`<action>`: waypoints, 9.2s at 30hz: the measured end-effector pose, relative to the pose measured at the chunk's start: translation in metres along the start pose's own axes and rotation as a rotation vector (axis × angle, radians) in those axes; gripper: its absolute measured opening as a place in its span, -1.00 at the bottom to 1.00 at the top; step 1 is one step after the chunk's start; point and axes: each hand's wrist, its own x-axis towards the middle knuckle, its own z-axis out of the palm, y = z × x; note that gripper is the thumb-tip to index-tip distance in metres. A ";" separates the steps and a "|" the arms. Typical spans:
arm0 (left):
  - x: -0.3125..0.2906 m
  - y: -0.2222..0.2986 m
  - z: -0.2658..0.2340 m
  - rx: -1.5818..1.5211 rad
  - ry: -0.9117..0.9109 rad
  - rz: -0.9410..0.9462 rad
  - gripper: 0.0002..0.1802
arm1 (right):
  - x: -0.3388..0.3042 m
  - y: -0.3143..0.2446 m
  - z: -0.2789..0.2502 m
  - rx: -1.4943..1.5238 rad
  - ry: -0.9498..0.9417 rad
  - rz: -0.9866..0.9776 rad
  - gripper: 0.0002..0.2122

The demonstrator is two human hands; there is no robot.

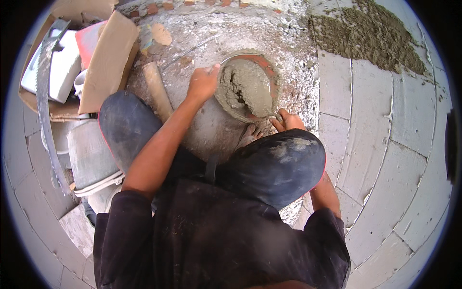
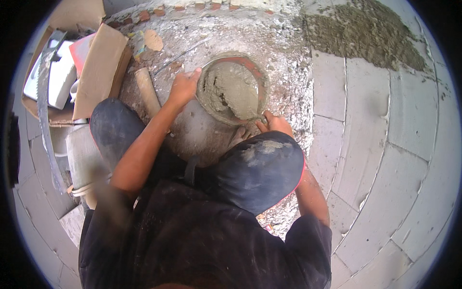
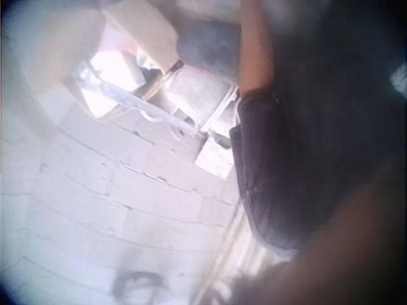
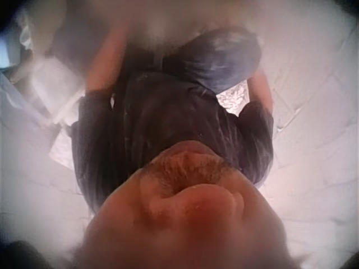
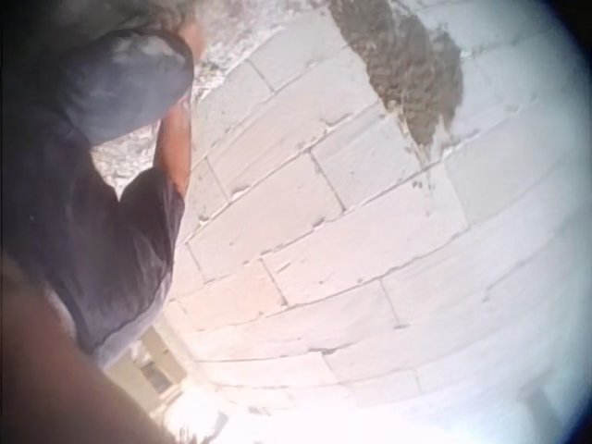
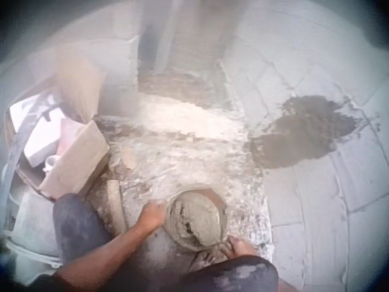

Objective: The person applies wet plaster to a cinder block wall by scooping it from a bucket and flinging it against the surface.

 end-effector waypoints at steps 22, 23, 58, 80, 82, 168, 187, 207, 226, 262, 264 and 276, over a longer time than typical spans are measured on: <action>0.030 -0.021 -0.045 -0.136 0.008 -0.339 -0.33 | 0.005 -0.052 -0.092 0.546 -0.141 -0.334 -0.85; 0.034 -0.026 -0.044 -0.192 0.004 -0.383 -0.31 | 0.008 -0.042 -0.099 0.704 -0.281 -0.330 -0.87; 0.014 -0.004 -0.020 0.093 0.037 -0.096 -0.42 | 0.006 0.009 0.016 -0.150 0.211 -0.003 -0.70; 0.081 0.061 -0.103 -0.185 -0.019 -0.165 -0.07 | -0.115 0.086 -0.226 0.384 0.402 0.397 -0.78; 0.068 0.070 -0.086 -0.179 -0.010 -0.260 -0.08 | -0.161 0.082 -0.275 0.456 0.950 0.442 -0.78; -0.155 -0.055 -0.032 -0.112 0.159 0.032 -0.48 | -0.070 0.003 0.056 -0.062 -0.034 -0.355 -0.69; -0.128 -0.068 -0.045 -0.027 0.117 0.013 -0.44 | -0.102 -0.100 -0.106 -0.167 0.457 -0.506 -0.69; -0.129 -0.056 -0.061 -0.006 0.180 0.074 -0.42 | -0.244 0.045 -0.235 -0.215 0.826 0.179 -0.75; -0.141 -0.005 -0.028 0.005 0.199 0.144 -0.47 | -0.080 0.002 0.038 -0.068 0.271 -0.381 -0.70; -0.128 -0.008 -0.068 -0.075 0.239 -0.062 -0.44 | -0.159 0.046 -0.138 0.321 0.745 0.088 -0.67; -0.133 -0.012 -0.060 0.028 0.202 0.047 -0.45 | -0.147 0.037 -0.102 0.004 0.463 -0.102 -0.71; -0.147 -0.017 -0.046 -0.031 0.247 0.063 -0.47 | -0.047 -0.039 0.035 -0.139 -0.113 -0.396 -0.73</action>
